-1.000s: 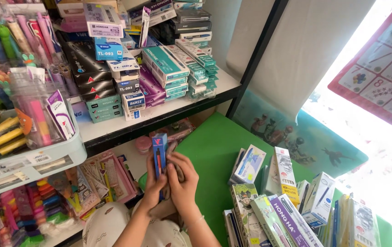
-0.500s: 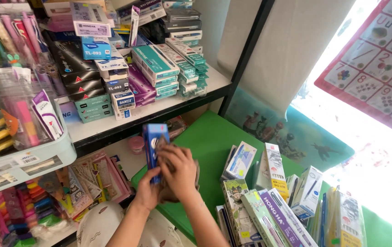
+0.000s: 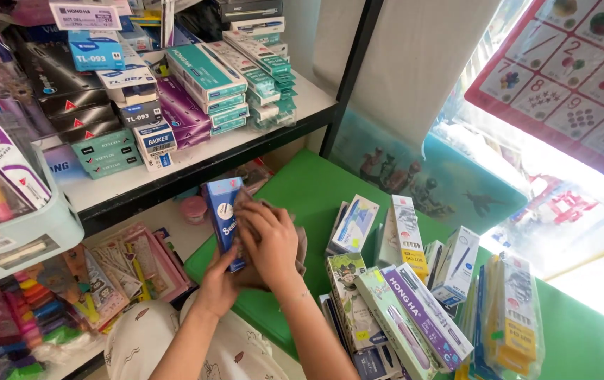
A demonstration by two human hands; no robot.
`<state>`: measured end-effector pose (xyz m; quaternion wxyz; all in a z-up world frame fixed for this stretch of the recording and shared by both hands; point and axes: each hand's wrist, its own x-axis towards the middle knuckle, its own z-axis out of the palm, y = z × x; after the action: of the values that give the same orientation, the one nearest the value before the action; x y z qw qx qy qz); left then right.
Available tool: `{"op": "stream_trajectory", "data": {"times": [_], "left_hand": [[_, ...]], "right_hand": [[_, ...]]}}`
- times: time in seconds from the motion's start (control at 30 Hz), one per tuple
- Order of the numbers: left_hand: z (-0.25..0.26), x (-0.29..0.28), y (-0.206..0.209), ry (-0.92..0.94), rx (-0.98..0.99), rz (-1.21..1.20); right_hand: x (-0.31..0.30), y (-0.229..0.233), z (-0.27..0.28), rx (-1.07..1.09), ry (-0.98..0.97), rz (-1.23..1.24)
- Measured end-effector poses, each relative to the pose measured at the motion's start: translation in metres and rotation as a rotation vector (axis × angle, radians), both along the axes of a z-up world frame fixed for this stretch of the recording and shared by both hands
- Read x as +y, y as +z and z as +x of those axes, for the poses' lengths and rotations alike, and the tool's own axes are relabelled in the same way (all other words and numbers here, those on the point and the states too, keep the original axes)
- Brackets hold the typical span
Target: Organizing and restocking various boxed stationery and toy items on a green surface and shelving.
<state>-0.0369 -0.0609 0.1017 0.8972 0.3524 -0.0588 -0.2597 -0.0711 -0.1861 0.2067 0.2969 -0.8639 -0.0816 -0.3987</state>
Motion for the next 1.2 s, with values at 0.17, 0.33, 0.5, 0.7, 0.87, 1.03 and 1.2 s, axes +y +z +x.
{"op": "stream_trajectory", "data": {"times": [0.17,0.33,0.5,0.7,0.87,1.03,1.2], "left_hand": [[0.008,-0.001,0.010,0.127,-0.121,0.032],[0.004,0.003,0.038,0.235,-0.123,0.055],[0.005,-0.003,0.031,0.379,-0.101,0.239],[0.020,-0.021,0.053,0.530,-0.244,0.310],[0.037,-0.023,0.120,0.494,-0.494,0.285],[0.053,-0.012,0.165,0.552,-0.794,0.489],[0.074,0.001,0.183,0.609,-0.764,1.023]], "right_hand": [[-0.015,-0.022,0.002,-0.079,-0.052,-0.050],[-0.033,-0.073,0.007,0.085,-0.127,-0.094],[-0.035,-0.068,0.007,0.637,-0.266,-0.065],[-0.010,-0.018,-0.002,0.390,0.476,0.972],[-0.008,0.016,0.036,0.227,0.504,1.039],[-0.016,0.050,0.099,0.181,0.507,1.065],[-0.003,0.075,0.139,0.281,0.424,0.956]]}}
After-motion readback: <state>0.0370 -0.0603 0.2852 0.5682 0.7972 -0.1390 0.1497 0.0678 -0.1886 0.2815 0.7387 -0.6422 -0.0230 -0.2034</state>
